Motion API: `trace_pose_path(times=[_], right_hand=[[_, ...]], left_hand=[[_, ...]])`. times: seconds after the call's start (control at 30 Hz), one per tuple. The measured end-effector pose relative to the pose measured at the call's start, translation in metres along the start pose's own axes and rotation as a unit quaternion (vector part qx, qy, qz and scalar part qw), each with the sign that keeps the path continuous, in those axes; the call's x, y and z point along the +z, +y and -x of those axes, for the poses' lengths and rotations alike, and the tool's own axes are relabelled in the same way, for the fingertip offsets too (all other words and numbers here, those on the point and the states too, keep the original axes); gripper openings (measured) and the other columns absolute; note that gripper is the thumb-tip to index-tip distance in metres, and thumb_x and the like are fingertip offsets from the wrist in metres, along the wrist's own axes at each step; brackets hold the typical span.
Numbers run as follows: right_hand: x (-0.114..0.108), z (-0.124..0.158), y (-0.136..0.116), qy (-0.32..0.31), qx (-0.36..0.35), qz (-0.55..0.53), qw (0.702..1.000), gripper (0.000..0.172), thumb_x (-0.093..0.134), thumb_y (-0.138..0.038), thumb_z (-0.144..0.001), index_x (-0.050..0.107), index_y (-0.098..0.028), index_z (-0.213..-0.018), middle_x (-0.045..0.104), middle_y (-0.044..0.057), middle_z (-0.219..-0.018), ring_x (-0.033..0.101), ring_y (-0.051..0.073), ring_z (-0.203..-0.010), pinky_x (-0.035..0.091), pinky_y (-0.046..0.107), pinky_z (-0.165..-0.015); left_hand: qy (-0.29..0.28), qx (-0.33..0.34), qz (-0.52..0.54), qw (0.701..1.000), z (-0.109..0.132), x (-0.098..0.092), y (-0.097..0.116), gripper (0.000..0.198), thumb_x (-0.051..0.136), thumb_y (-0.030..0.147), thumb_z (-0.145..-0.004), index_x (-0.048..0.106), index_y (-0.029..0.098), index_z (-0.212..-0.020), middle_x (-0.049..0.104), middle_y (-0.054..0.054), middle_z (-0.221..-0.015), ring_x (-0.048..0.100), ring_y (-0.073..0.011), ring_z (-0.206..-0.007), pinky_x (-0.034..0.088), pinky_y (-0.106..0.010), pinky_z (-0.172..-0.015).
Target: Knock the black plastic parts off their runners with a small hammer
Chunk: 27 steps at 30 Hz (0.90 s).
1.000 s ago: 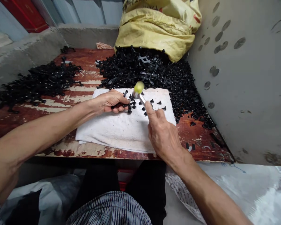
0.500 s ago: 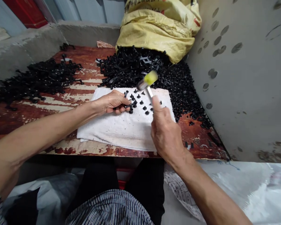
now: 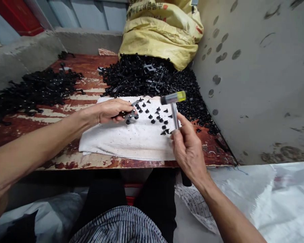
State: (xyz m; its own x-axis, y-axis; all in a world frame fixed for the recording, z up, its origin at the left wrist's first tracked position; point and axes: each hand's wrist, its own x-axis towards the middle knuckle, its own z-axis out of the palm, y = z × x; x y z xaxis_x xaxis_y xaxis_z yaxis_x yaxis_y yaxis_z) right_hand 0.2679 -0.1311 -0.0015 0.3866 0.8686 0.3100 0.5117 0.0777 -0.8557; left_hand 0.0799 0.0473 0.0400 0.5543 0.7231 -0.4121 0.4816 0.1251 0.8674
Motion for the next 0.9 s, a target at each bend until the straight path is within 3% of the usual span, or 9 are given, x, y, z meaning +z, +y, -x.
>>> trace_pose_path(times=[0.07,0.17,0.37,0.57,0.9], right_hand=[[-0.004,0.008,0.005,0.024,0.069,-0.071,0.995,0.046,0.055,-0.036,-0.091,0.049,-0.03,-0.136,0.052,-0.003,-0.07,0.045,0.011,-0.046,0.04,0.025,-0.038],[-0.006,0.014,0.017,0.006,0.136,-0.153,0.979,0.05,0.059,-0.04,-0.087,0.048,-0.027,-0.133,0.05,-0.005,-0.07,0.042,0.009,-0.043,0.035,0.022,-0.034],[-0.004,0.017,0.027,0.006,0.131,-0.153,0.979,0.044,0.056,-0.033,-0.089,0.048,-0.026,-0.132,0.052,-0.006,-0.069,0.041,0.008,-0.041,0.035,0.021,-0.034],[-0.003,0.021,0.03,0.021,0.114,-0.143,0.983,0.044,0.055,-0.03,-0.091,0.049,-0.026,-0.134,0.053,-0.005,-0.069,0.042,0.009,-0.041,0.036,0.022,-0.034],[-0.002,0.023,0.033,0.02,0.094,-0.121,0.988,0.044,0.05,-0.028,-0.093,0.045,-0.027,-0.137,0.051,-0.005,-0.07,0.042,0.01,-0.042,0.038,0.024,-0.036]], left_hand=[[-0.062,0.041,0.01,0.997,0.005,0.007,-0.006,0.019,0.056,0.019,-0.089,0.057,0.014,-0.071,0.046,0.003,-0.056,0.032,-0.002,-0.037,0.016,-0.02,-0.037],[-0.127,0.089,0.014,0.988,0.004,0.023,-0.016,0.03,0.055,0.021,-0.091,0.047,0.016,-0.062,0.037,0.005,-0.053,0.031,-0.0022,-0.039,0.019,-0.019,-0.039],[-0.115,0.069,0.023,0.991,-0.006,0.041,-0.016,0.033,0.055,0.017,-0.09,0.041,0.019,-0.06,0.034,0.006,-0.053,0.029,-0.0022,-0.038,0.015,-0.02,-0.04],[-0.132,0.048,0.011,0.99,-0.011,0.04,-0.013,0.031,0.057,0.016,-0.088,0.044,0.02,-0.06,0.032,0.006,-0.048,0.028,-0.0031,-0.035,0.013,-0.02,-0.038],[-0.113,0.002,0.013,0.994,-0.012,0.04,-0.01,0.025,0.059,0.015,-0.086,0.051,0.017,-0.063,0.037,0.004,-0.048,0.03,-0.0029,-0.036,0.017,-0.018,-0.038]])
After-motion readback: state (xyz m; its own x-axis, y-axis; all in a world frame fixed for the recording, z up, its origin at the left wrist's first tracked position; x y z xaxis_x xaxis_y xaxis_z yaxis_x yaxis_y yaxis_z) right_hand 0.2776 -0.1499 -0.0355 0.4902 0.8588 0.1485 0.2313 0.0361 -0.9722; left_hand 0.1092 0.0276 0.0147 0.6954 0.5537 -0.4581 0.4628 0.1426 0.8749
